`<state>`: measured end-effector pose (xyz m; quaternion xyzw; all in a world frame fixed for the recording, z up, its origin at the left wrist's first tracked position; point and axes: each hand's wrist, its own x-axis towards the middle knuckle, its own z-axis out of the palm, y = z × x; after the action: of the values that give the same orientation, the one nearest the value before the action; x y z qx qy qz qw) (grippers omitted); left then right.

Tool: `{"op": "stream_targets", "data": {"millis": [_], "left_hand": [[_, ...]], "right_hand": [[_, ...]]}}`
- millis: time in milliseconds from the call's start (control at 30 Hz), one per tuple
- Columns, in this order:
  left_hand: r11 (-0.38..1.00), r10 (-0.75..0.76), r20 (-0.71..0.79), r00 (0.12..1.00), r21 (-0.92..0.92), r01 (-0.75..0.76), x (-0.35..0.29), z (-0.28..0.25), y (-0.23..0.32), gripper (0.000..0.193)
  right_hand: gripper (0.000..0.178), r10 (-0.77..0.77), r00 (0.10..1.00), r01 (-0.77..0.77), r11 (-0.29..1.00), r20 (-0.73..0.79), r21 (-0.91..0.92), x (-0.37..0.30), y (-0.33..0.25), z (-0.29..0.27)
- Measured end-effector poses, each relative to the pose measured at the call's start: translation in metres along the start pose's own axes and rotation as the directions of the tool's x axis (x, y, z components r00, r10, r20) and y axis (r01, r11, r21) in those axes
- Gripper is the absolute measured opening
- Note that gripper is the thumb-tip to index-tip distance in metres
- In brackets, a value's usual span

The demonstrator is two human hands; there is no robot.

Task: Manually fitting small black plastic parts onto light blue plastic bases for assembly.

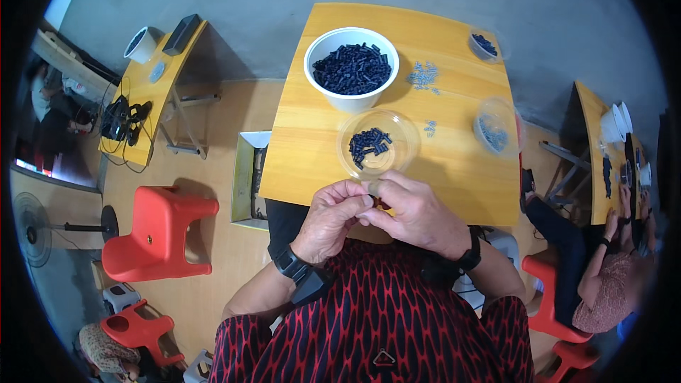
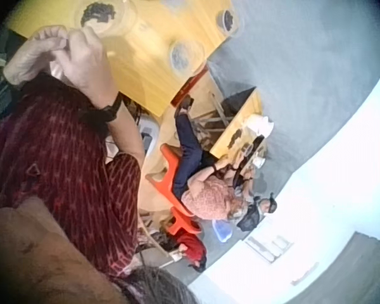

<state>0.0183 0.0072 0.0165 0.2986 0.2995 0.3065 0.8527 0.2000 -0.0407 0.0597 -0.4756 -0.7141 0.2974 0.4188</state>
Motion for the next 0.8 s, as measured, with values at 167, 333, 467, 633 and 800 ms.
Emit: {"op": "stream_targets", "data": {"millis": [167, 333, 467, 633, 800], "left_hand": [[0.993, -0.071, 0.032, 0.997, -0.092, 0.073, 0.002, -0.001, 0.0, 0.008], [0.995, -0.049, 0.022, 0.999, -0.085, 0.05, 0.0, 0.002, 0.003, 0.011], [0.996, -0.031, 0.005, 1.0, -0.081, 0.031, 0.002, 0.004, 0.003, 0.01], [0.996, -0.039, 0.006, 0.999, -0.08, 0.039, 0.001, 0.003, 0.002, 0.008], [0.998, 0.024, 0.002, 1.0, -0.059, -0.024, -0.002, 0.0, 0.002, 0.007]], "right_hand": [[0.026, -0.126, 0.992, 0.128, 0.963, 0.024, -0.239, 0.003, -0.003, -0.004], [0.022, -0.025, 0.998, 0.038, 0.978, 0.066, -0.204, 0.004, 0.001, -0.011], [0.02, -0.053, 0.994, 0.075, 0.965, 0.095, -0.251, 0.005, -0.001, -0.011], [0.02, -0.08, 0.981, 0.134, 0.938, 0.179, -0.318, 0.008, 0.0, -0.015], [0.02, -0.108, 0.971, 0.172, 0.934, 0.212, -0.312, 0.007, 0.006, -0.01]]}}
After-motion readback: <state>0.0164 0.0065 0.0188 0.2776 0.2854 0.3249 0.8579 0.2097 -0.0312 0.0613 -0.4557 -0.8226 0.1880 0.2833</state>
